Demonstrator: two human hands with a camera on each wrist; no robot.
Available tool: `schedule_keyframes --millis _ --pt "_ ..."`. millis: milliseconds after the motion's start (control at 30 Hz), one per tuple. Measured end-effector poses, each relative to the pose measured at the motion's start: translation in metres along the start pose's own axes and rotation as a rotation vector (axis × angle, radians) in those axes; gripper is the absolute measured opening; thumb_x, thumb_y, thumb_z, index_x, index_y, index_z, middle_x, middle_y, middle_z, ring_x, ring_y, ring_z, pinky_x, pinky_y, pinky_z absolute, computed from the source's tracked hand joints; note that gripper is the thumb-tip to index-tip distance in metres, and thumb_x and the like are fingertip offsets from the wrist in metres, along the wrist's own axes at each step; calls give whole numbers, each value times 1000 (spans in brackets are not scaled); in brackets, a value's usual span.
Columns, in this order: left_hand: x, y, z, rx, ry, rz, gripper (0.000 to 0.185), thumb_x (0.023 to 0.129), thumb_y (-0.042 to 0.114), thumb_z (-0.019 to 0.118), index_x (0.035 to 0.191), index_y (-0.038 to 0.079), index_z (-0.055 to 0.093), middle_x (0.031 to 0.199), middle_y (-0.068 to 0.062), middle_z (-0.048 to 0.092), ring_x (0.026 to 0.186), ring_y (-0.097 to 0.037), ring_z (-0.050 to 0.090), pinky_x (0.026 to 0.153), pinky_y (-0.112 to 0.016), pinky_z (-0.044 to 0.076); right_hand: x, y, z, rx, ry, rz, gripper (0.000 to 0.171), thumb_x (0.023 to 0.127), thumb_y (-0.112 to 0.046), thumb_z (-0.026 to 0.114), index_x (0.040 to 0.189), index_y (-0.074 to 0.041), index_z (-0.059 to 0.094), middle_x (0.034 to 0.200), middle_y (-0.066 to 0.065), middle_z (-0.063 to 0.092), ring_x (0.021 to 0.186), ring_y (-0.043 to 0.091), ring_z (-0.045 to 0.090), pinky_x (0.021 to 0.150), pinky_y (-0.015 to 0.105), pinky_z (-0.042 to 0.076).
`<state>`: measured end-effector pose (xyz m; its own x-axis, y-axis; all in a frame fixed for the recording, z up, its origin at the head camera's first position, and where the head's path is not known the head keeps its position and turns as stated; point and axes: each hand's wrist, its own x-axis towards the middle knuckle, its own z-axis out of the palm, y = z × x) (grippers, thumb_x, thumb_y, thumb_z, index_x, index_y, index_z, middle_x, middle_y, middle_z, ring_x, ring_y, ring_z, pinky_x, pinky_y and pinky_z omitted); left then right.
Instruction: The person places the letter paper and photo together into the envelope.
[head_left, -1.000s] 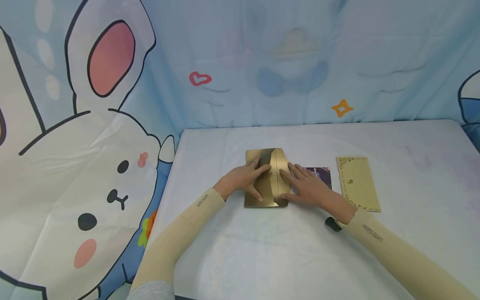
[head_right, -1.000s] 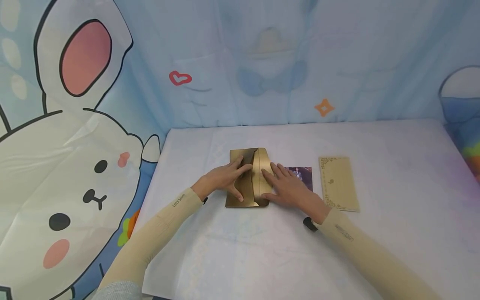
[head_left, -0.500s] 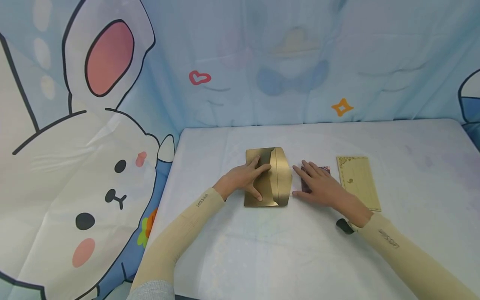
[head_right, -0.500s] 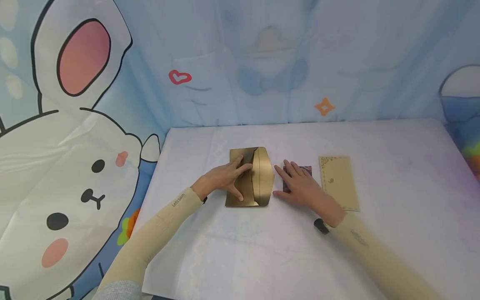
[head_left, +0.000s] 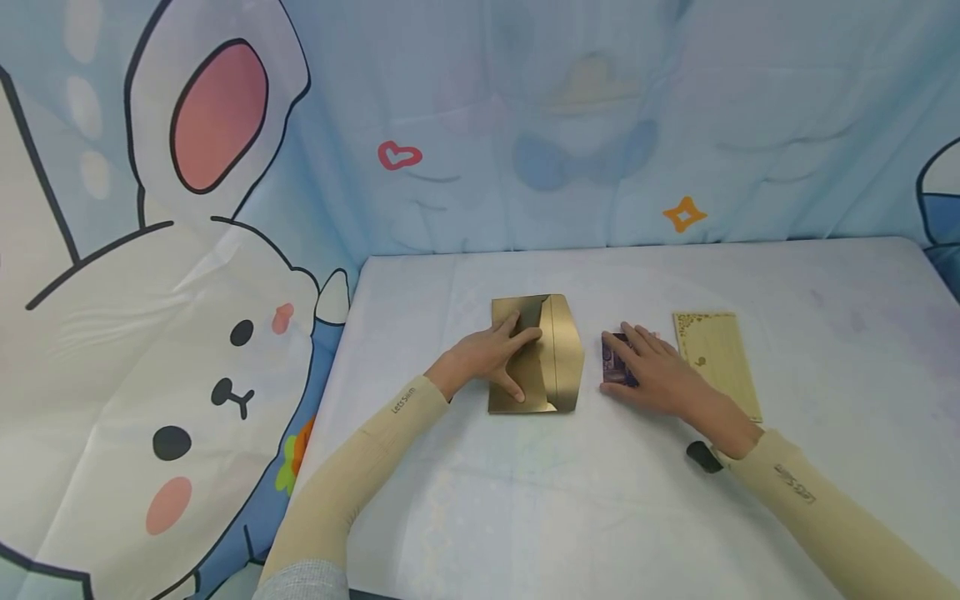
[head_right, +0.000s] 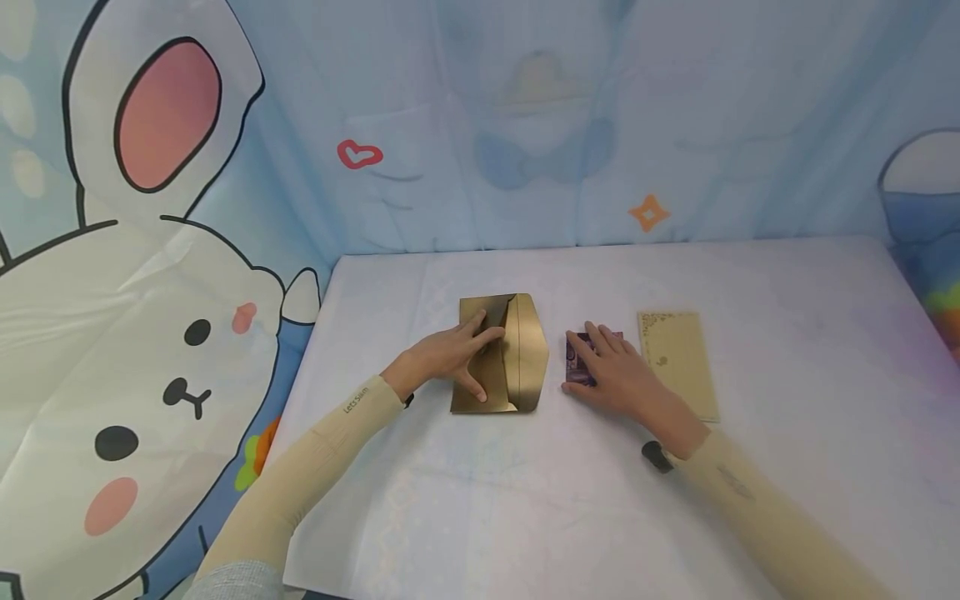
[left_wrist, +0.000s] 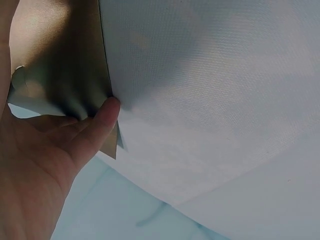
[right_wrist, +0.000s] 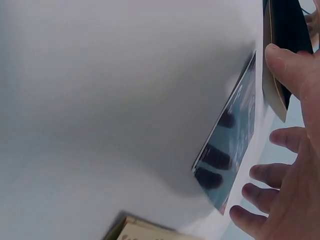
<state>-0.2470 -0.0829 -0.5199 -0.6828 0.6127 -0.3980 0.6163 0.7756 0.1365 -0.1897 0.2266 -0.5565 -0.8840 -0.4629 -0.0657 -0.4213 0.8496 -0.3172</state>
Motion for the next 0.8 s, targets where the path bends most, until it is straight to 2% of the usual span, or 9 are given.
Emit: schedule_keyframes --millis 300,567,800 --pt "-1 0 0 10 -2 -2 117 70 72 76 160 32 14 167 -24 7 150 -39 32 101 -46 51 -7 12 -3 -16 19 26 81 96 -43 66 156 -2 30 158 35 26 144 56 24 111 72 26" --pt "-1 1 0 24 2 2 117 70 72 76 160 31 14 167 -25 7 150 -38 31 102 -45 51 -12 25 -6 -25 -2 71 88 94 -43 68 157 0 23 158 37 22 145 57 20 115 69 20" --pt "-1 0 1 17 3 9 117 70 72 76 160 30 15 167 -25 7 151 -38 29 104 -45 49 -15 28 -5 -31 -5 78 93 93 -40 70 155 8 21 156 38 26 145 57 21 116 66 21"
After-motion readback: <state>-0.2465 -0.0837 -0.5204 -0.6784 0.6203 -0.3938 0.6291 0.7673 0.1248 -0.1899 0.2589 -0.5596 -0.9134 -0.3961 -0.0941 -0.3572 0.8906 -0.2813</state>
